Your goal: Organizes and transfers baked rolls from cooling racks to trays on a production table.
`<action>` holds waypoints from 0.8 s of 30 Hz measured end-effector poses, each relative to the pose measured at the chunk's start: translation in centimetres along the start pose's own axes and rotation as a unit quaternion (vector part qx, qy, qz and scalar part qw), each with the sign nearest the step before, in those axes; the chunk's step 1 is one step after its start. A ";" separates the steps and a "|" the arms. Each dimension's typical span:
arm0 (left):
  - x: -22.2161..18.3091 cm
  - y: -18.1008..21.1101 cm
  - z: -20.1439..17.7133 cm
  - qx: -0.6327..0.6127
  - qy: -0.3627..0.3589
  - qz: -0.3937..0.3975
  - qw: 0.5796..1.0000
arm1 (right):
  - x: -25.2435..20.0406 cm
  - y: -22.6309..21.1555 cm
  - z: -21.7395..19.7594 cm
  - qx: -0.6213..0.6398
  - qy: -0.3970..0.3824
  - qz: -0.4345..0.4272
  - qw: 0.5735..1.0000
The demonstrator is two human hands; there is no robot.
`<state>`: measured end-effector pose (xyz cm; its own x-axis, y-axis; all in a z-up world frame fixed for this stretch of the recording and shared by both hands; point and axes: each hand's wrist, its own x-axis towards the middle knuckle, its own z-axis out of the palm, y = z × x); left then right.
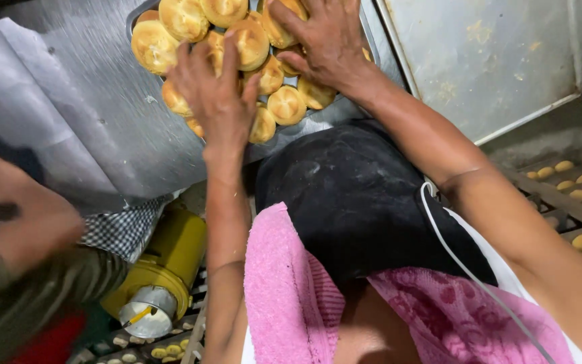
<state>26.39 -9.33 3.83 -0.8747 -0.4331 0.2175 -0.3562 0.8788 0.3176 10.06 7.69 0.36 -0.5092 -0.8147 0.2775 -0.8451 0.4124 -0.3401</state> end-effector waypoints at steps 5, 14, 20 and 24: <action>1.7 0.8 3.8 -0.012 -0.014 0.061 0.998 | 0.2 0.8 1.6 -0.005 0.012 -0.024 1.000; 1.1 0.5 3.9 -0.014 0.029 0.062 0.998 | -0.1 2.0 0.8 0.024 -0.003 -0.068 0.997; 2.7 1.0 3.9 -0.079 0.059 0.049 0.994 | -0.4 3.2 0.7 0.079 0.047 -0.082 0.992; 3.7 1.8 4.1 -0.101 0.057 0.084 0.990 | -0.3 3.4 0.1 0.101 0.053 -0.087 0.990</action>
<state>21.14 -8.54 1.45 -0.8693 -0.3144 0.3815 -0.1258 0.8870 0.4443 7.36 9.29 -0.99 -0.3822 -0.8141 0.4372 -0.8775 0.1714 -0.4479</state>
